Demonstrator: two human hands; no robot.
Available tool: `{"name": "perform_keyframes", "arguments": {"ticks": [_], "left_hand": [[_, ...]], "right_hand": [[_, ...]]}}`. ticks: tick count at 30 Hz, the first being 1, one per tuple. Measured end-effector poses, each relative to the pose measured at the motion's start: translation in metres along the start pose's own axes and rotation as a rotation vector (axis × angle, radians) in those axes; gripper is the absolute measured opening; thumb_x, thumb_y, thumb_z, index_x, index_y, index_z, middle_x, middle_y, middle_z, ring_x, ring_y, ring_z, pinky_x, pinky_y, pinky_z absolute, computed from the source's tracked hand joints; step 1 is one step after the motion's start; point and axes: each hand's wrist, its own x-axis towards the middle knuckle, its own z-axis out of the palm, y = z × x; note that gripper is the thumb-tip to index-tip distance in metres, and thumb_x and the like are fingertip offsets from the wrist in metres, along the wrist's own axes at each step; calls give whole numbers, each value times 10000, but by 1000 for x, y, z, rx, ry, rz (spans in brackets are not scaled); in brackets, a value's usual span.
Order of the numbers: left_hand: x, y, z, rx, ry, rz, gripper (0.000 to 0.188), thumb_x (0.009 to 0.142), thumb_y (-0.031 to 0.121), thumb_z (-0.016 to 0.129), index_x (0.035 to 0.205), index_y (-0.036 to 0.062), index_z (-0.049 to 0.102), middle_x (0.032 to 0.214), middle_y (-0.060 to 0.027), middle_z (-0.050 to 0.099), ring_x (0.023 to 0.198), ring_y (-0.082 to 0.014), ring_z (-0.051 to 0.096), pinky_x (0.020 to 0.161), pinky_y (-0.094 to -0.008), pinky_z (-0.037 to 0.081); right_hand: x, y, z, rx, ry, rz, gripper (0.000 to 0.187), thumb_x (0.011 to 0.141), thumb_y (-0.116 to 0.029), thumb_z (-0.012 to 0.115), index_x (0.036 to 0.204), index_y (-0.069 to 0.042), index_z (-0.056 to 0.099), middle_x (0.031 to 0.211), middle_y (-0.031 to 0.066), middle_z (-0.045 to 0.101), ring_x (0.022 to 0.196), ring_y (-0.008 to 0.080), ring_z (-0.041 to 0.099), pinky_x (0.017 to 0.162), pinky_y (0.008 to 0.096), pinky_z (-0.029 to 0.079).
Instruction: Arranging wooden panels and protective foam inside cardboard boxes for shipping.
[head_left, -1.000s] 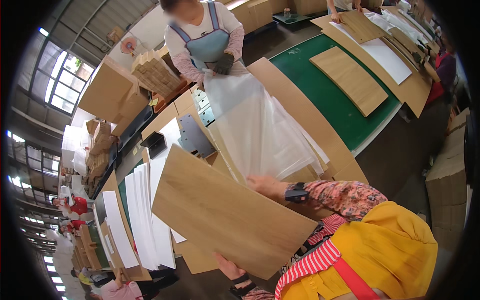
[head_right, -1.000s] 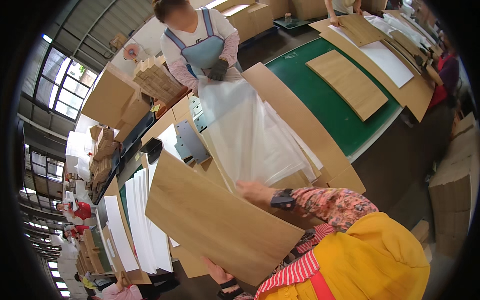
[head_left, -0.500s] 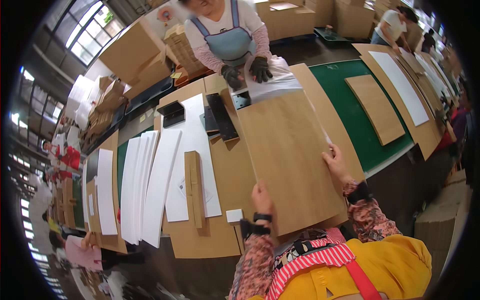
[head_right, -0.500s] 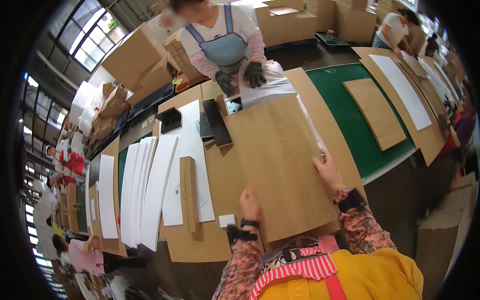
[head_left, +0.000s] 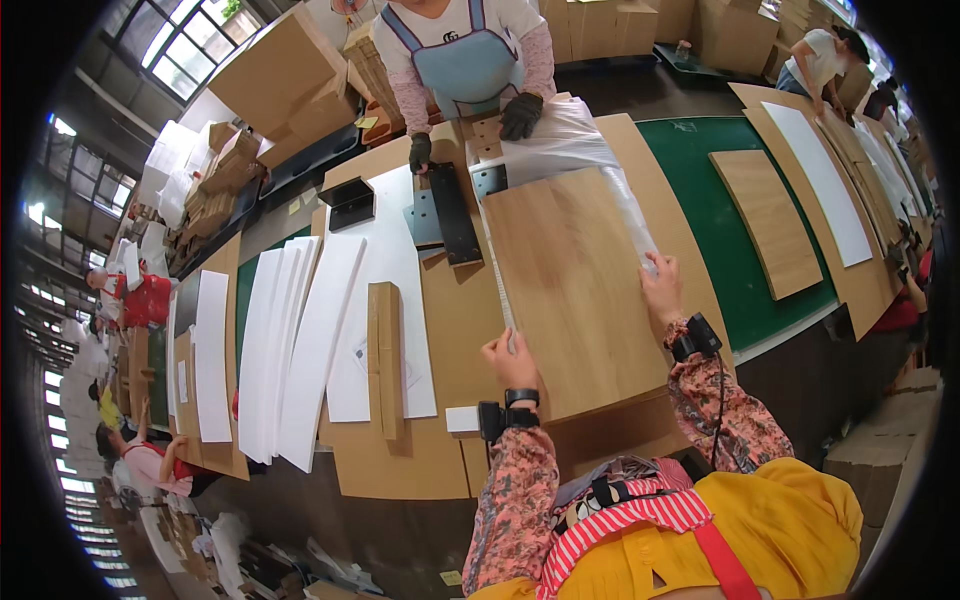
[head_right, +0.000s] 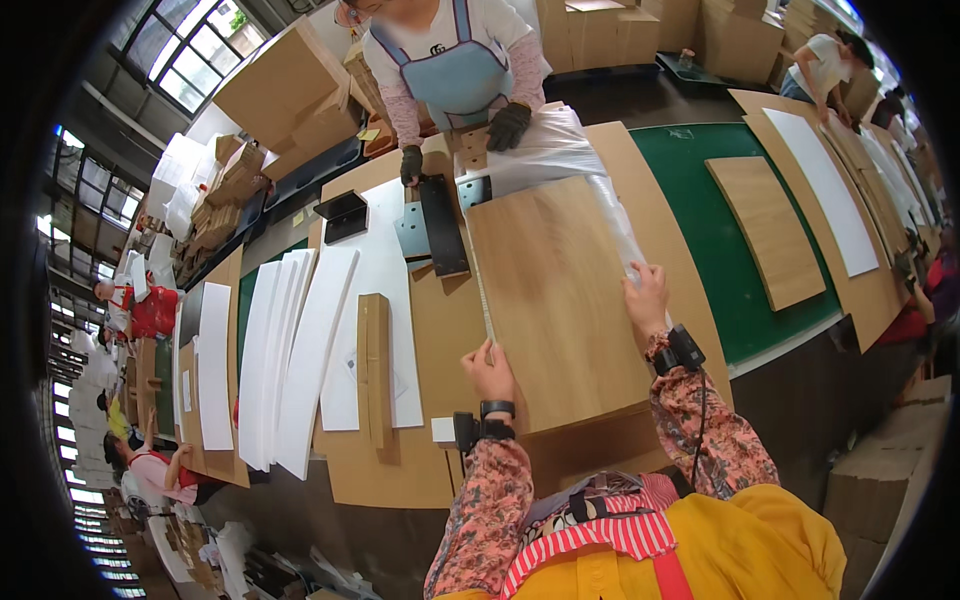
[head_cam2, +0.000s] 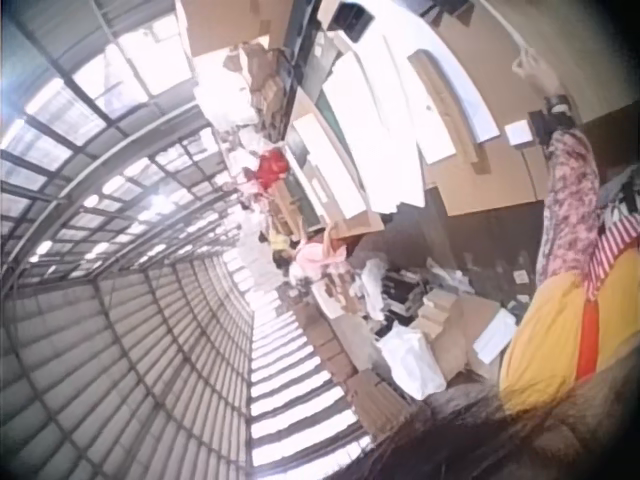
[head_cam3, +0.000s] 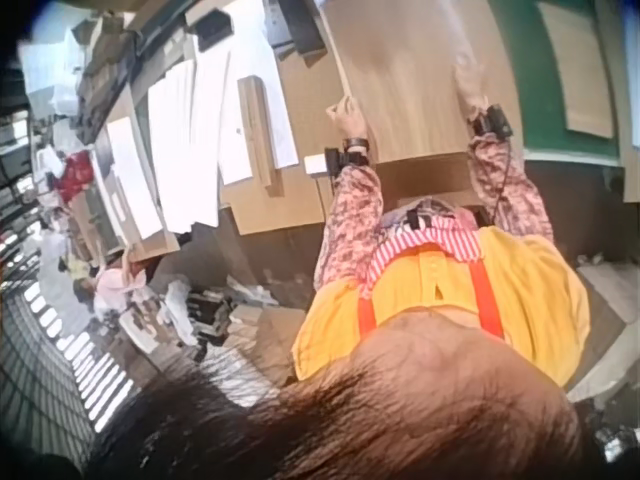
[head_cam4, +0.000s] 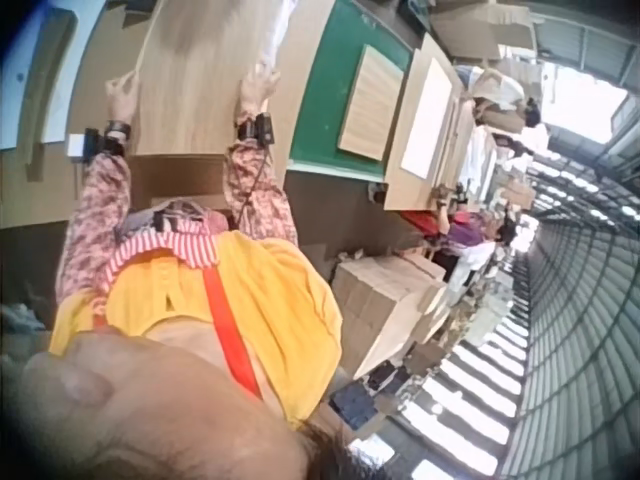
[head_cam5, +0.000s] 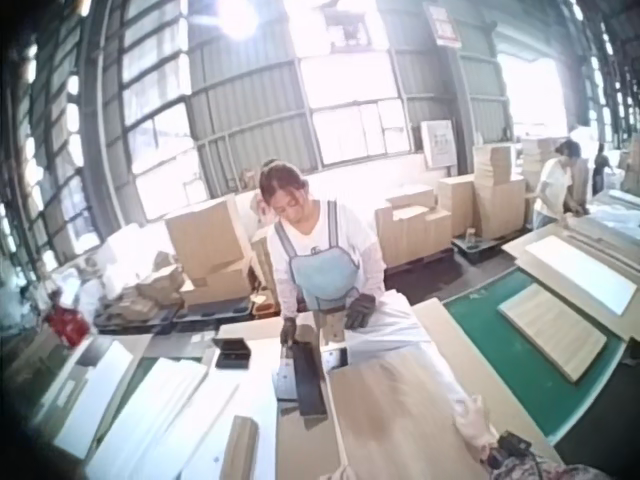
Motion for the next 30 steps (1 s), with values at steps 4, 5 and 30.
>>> {"name": "perform_keyframes", "arguments": {"ticks": [4,5,30], "left_hand": [[-68,-30,-41,-99,-219,-198,398,982,170,620,1327,-30,609,1226,-208,621,1148,-322,600,1004,-389,466],[-82,-35,-46,-83,-210,-231,398,982,170,620,1327,-30,609,1226,-208,621,1148,-322,600,1004,-389,466],[-153,-25,-91,23,-278,-79,500,900,2,662,1392,59,596,1248,-216,675,1093,-257,708,897,-348,548]], "right_hand": [[-37,5,-19,-151,9,-129,342,843,-138,701,1159,-11,661,1082,163,579,1076,349,560,939,421,459],[-54,-7,-27,-162,-93,-126,324,898,-151,666,1181,5,649,1092,181,578,1081,360,556,949,417,452],[-120,37,-52,123,-194,-2,414,995,-104,564,1395,2,551,1225,151,566,1121,280,581,987,344,466]]}}
